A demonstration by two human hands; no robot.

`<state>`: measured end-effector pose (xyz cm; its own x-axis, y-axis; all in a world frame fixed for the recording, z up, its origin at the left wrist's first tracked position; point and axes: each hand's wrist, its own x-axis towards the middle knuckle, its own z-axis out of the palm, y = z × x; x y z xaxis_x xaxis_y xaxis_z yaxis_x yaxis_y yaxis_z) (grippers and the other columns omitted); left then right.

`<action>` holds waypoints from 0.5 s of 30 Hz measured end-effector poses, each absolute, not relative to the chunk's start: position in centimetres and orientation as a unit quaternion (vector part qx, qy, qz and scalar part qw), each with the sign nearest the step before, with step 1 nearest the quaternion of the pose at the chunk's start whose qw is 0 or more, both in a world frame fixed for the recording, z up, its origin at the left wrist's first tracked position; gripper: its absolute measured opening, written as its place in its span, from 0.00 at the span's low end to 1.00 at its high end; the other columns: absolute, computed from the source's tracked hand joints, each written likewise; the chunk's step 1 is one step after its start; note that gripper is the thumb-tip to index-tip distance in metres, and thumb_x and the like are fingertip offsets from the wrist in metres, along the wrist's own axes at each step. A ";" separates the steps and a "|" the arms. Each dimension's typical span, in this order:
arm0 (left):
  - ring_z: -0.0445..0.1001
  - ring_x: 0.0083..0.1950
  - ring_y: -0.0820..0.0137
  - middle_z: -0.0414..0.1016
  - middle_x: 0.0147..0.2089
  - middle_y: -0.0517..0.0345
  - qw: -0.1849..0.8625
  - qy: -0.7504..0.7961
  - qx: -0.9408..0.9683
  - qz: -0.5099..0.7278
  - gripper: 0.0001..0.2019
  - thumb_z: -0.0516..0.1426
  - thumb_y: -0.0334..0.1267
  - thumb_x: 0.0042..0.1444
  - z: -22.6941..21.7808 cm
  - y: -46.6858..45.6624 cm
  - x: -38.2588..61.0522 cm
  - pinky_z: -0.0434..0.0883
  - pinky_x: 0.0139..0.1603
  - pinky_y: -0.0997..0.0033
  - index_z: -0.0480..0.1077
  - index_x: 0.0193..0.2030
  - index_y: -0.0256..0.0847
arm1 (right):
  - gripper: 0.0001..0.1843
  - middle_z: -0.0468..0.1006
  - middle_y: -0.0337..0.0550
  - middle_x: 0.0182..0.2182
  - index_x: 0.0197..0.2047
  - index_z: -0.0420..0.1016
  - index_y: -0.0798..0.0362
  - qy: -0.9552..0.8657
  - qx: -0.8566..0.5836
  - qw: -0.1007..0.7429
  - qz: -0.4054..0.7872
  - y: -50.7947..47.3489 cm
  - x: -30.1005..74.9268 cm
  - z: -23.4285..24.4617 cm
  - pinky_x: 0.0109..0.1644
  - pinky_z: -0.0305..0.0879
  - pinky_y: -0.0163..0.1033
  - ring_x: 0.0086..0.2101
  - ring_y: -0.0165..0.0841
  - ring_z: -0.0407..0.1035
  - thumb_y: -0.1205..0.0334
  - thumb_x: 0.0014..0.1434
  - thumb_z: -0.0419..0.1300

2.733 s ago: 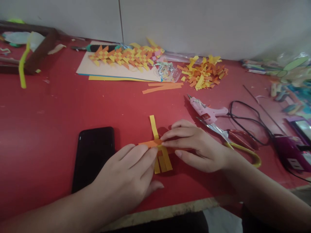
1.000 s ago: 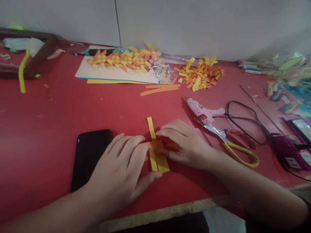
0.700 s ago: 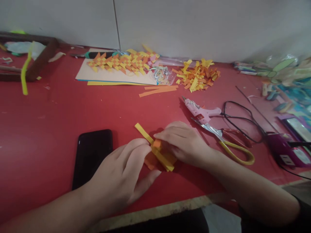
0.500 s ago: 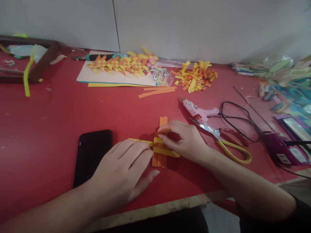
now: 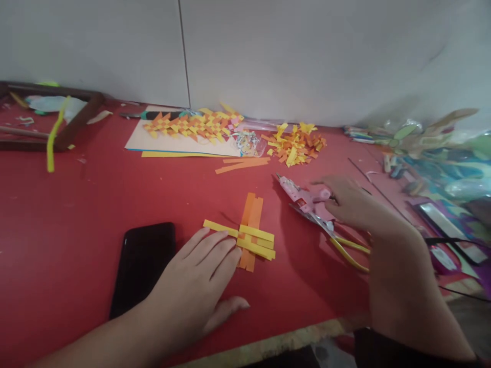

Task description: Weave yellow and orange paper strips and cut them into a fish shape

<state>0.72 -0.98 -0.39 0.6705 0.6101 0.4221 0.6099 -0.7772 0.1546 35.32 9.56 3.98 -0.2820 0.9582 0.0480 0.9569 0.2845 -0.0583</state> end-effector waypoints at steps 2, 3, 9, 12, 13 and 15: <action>0.75 0.52 0.53 0.80 0.52 0.45 0.000 0.335 0.913 0.233 0.26 0.51 0.54 0.65 -0.4 -1.1 0.8 0.65 0.58 0.50 0.74 0.52 0.32 | 0.29 0.80 0.59 0.49 0.50 0.77 0.58 -0.793 -0.609 0.008 0.036 10.1 36.4 3.9 0.52 0.68 0.48 0.49 0.48 0.74 0.78 0.46 0.51; 0.75 0.51 0.54 0.80 0.51 0.45 0.000 0.333 0.914 0.232 0.26 0.51 0.54 0.65 -0.4 -1.1 0.8 0.66 0.56 0.51 0.74 0.52 0.32 | 0.30 0.80 0.57 0.49 0.51 0.77 0.58 -0.791 -0.610 -0.002 0.052 10.3 36.6 3.6 0.51 0.69 0.46 0.48 0.46 0.74 0.78 0.44 0.51; 0.72 0.52 0.55 0.78 0.54 0.45 0.002 0.313 0.924 0.221 0.28 0.51 0.54 0.66 -0.2 -1.2 0.8 0.64 0.56 0.54 0.71 0.56 0.30 | 0.27 0.81 0.55 0.46 0.48 0.79 0.56 -0.780 -0.621 0.042 0.066 11.2 35.3 2.2 0.54 0.68 0.50 0.47 0.48 0.74 0.72 0.44 0.54; 0.72 0.51 0.53 0.78 0.53 0.43 0.002 0.334 0.917 0.216 0.30 0.51 0.57 0.64 -0.3 -1.3 0.8 0.65 0.54 0.52 0.71 0.56 0.29 | 0.24 0.79 0.58 0.46 0.51 0.77 0.56 -0.760 -0.640 0.111 0.031 10.7 35.4 2.9 0.51 0.69 0.53 0.47 0.51 0.73 0.66 0.50 0.55; 0.72 0.50 0.53 0.78 0.51 0.42 0.002 0.341 0.915 0.215 0.31 0.51 0.58 0.64 -0.3 -1.4 0.8 0.65 0.52 0.52 0.72 0.56 0.29 | 0.23 0.79 0.57 0.46 0.53 0.76 0.54 -0.760 -0.635 0.134 0.031 10.4 35.5 3.2 0.50 0.69 0.53 0.46 0.50 0.74 0.64 0.54 0.54; 0.72 0.46 0.53 0.78 0.47 0.42 0.007 0.351 0.913 0.210 0.33 0.51 0.61 0.62 -0.3 -1.4 0.8 0.66 0.48 0.53 0.72 0.54 0.29 | 0.20 0.80 0.54 0.43 0.52 0.77 0.49 -0.786 -0.584 0.187 0.083 9.7 35.8 3.9 0.47 0.70 0.49 0.44 0.46 0.75 0.61 0.60 0.51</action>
